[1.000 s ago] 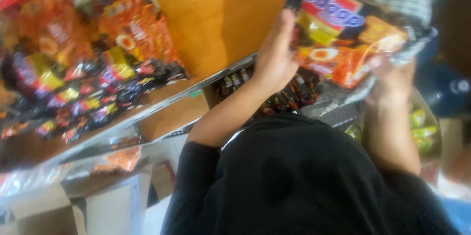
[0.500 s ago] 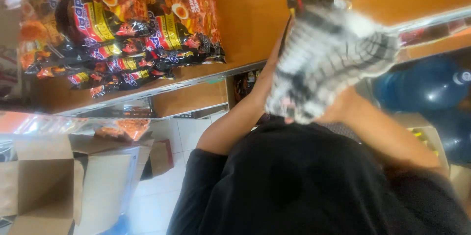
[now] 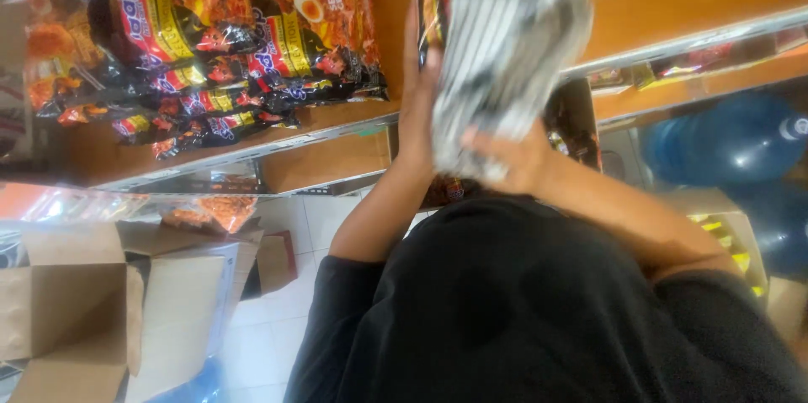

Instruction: Wiping packs of instant noodles with a cloth and stacking them on a shelf.

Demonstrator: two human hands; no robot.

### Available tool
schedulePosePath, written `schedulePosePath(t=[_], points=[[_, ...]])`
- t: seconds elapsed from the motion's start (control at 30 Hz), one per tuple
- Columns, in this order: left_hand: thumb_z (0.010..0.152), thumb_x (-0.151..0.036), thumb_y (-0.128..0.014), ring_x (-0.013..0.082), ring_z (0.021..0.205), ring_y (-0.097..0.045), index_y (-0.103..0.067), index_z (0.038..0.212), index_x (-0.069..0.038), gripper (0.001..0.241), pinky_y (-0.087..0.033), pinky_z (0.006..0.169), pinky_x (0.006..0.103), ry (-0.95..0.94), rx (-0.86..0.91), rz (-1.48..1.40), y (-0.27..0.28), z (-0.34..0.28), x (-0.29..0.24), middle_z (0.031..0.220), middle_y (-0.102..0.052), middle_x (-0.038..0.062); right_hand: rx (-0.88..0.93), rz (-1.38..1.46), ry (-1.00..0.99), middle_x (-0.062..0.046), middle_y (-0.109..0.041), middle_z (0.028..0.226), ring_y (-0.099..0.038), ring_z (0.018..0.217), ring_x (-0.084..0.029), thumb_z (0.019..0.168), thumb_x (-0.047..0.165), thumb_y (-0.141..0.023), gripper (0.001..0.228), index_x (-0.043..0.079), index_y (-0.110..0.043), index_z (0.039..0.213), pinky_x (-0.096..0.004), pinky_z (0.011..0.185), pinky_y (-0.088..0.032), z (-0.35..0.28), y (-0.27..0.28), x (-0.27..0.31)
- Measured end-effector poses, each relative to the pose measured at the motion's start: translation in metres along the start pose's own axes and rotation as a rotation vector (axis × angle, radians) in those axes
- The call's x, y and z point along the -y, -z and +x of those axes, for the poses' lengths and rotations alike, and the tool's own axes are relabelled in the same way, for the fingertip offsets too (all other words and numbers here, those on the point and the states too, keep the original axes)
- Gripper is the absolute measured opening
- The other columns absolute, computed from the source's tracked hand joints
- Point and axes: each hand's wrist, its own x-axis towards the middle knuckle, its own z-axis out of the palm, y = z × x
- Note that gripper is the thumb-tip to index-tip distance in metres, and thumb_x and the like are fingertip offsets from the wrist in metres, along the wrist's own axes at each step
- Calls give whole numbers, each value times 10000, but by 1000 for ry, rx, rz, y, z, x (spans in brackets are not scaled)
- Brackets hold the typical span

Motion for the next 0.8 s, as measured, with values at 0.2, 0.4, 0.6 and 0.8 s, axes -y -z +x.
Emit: schedulePosePath(t=[0.2,0.4,0.6,0.8], points=[[1200,-385,-575,226,1485,-401,-275,1625,-192,555,-358,1260,357,-248,77,521,6,27,-41,1627,-331,65,193,192,-70,-212,-675,1165,-656,1126,-438,828,211,-765,348,83,-716,1149,-552,1027,-493,24,62,10],[1061,-519,-601,407,1450,-410,-370,1581,-340,597,-402,1164,568,-33,131,1525,-31,58,-56,1690,-289,182,-583,14,-539,-114,-652,1190,-619,1018,-207,1003,110,-600,503,-130,-465,1423,-345,946,-510,-37,123,6],[1044,-528,-560,524,1480,-228,-365,1555,-233,622,-244,1161,717,107,-49,1931,-29,84,-14,1639,-252,211,-600,-108,-526,-215,-659,1384,-646,1186,-264,1040,70,-599,450,-139,-527,1431,-358,1040,-491,-76,141,-12],[1075,-395,-510,295,1582,-220,-434,1536,-75,566,-92,1273,680,-58,216,1855,-39,75,-9,1662,-299,144,-625,-13,-525,-182,-625,1379,-619,1183,-256,1034,7,-569,395,-82,-495,1413,-369,1035,-490,-100,146,-25]])
